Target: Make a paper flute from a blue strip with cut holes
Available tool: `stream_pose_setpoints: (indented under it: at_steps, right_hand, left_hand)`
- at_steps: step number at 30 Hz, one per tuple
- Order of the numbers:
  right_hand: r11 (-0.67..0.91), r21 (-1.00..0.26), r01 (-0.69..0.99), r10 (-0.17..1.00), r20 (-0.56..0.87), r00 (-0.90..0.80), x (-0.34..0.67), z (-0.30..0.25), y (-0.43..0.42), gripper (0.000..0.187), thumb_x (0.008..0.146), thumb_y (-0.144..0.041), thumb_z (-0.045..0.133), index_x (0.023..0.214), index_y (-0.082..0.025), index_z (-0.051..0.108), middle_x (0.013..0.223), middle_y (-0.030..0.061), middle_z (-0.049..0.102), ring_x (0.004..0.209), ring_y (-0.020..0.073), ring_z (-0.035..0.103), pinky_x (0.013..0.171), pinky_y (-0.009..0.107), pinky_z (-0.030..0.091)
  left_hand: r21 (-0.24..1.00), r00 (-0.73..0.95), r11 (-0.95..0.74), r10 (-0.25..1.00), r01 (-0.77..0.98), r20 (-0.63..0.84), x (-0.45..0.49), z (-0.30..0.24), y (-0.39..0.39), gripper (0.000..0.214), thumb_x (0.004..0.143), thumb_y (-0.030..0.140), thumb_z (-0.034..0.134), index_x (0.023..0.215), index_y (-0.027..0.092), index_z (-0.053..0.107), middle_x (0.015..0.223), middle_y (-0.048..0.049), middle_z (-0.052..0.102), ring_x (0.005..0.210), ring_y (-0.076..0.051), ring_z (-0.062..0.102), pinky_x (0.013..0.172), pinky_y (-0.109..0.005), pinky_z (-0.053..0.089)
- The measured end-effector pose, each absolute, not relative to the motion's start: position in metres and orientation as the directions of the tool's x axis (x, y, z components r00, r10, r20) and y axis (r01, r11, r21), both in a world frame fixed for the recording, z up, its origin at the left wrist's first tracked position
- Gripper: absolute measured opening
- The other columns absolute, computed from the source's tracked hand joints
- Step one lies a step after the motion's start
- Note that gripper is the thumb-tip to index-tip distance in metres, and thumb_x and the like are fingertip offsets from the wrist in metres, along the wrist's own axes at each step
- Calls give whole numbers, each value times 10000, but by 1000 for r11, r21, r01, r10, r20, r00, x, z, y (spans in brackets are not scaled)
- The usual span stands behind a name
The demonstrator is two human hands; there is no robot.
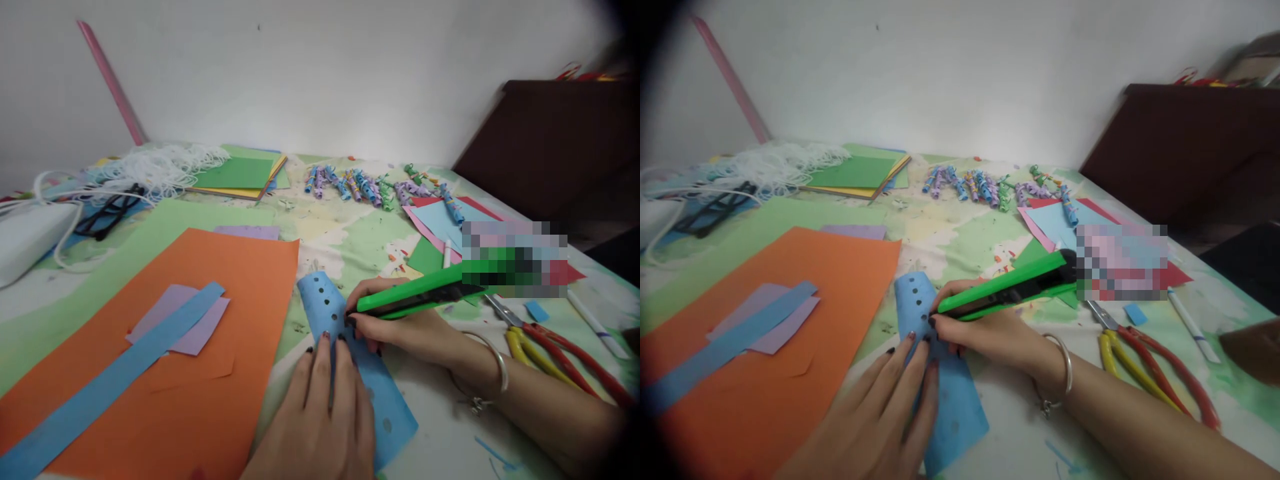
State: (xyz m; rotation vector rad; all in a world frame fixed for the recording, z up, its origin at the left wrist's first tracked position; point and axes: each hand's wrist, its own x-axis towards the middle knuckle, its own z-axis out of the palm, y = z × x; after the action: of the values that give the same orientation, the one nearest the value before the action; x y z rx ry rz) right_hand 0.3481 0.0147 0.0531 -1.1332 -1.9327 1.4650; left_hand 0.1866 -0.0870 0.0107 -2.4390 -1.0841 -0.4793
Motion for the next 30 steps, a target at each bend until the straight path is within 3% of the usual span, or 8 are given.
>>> stream_pose_setpoints:
  at_steps: [6, 12, 15, 21, 30]
  right_hand:
    - [80, -929, 360, 790, -161, -591, 346, 50, 18, 78, 714, -134, 583, 767, -159, 635, 495, -44, 585, 427, 76, 552, 417, 140, 457]
    - [122, -889, 442, 806, -171, -567, 346, 52, 17, 123, 700, -131, 567, 763, -162, 668, 481, -39, 582, 416, 78, 533, 419, 151, 453]
    - [126, -872, 473, 815, -181, -551, 346, 51, 16, 137, 700, -133, 564, 779, -163, 672, 496, -33, 589, 435, 81, 541, 437, 154, 459]
    - [278, -849, 449, 808, -45, -587, 348, 41, 17, 128, 708, -135, 571, 781, -168, 671, 497, -41, 591, 422, 65, 519, 426, 131, 439]
    - [251, -851, 462, 810, -76, -581, 346, 44, 15, 133, 716, -146, 559, 787, -167, 669, 483, -43, 580, 418, 66, 504, 415, 136, 414]
  left_hand:
    - [-254, 639, -605, 592, 755, 490, 188, 8, -86, 336, 835, 318, 482, 1002, 48, 590, 1015, -249, 666, 994, -343, 621, 892, -455, 406]
    - [-316, 646, -573, 575, 756, 502, 187, 6, -85, 219, 819, 152, 464, 981, 94, 600, 982, -183, 697, 970, -302, 641, 881, -438, 443]
    - [-317, 647, -575, 565, 754, 512, 188, 8, -84, 218, 816, 130, 443, 950, 92, 610, 955, -180, 704, 946, -298, 651, 862, -429, 452]
    - [-291, 649, -598, 560, 747, 515, 189, 13, -81, 229, 804, 110, 408, 928, 81, 599, 930, -190, 706, 910, -305, 664, 835, -425, 462]
    - [-244, 626, -607, 567, 757, 535, 189, 10, -81, 217, 839, 191, 456, 956, 78, 598, 970, -203, 693, 967, -307, 640, 881, -440, 439]
